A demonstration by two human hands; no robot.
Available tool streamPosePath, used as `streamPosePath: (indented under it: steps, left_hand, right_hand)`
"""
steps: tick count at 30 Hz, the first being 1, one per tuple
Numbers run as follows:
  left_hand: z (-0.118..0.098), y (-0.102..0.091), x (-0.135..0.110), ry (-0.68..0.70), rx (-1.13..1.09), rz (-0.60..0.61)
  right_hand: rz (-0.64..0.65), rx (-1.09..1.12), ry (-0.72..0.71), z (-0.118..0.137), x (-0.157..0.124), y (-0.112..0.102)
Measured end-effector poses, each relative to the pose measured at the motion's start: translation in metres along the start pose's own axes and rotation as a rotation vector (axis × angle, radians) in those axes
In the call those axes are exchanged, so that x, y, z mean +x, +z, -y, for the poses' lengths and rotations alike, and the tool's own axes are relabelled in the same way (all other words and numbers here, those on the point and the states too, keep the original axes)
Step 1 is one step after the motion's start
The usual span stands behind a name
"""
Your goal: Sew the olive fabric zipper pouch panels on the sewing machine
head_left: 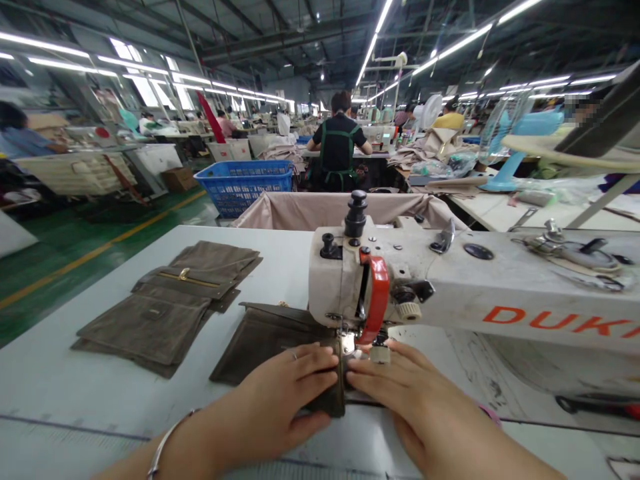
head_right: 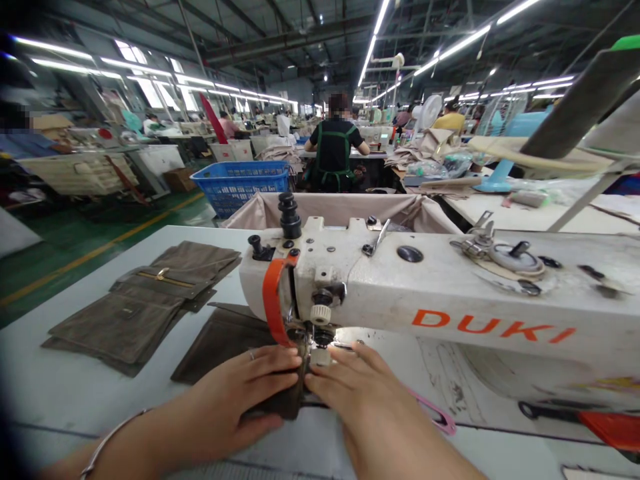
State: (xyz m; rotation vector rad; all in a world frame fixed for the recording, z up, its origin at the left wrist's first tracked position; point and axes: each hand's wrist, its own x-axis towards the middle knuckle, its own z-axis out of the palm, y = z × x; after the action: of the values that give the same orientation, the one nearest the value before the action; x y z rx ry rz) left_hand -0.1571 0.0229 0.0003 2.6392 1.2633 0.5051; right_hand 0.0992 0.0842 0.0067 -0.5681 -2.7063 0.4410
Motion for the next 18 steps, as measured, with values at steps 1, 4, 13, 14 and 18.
streamPosePath:
  steps: [1, 4, 13, 14, 18]
  left_hand:
    - [-0.002, 0.001, -0.002, 0.017, 0.029, -0.009]
    - [-0.006, 0.007, -0.002, 0.038, 0.079, -0.033]
    - [0.005, 0.010, -0.003, -0.164, -0.124, -0.253]
    - [0.005, 0.010, -0.004, -0.160, -0.120, -0.275]
    - [0.000, 0.007, -0.002, -0.066, -0.007, -0.280]
  right_hand:
    - [0.031, -0.016, 0.019, -0.004, -0.002, -0.006]
    - [-0.028, -0.111, 0.118, -0.017, -0.001, -0.003]
    - [-0.301, -0.190, -0.119, 0.007, 0.009, 0.026]
    - [-0.305, -0.189, -0.169, 0.011, 0.009, 0.026]
    - [-0.314, -0.156, -0.274, 0.016, 0.011, 0.035]
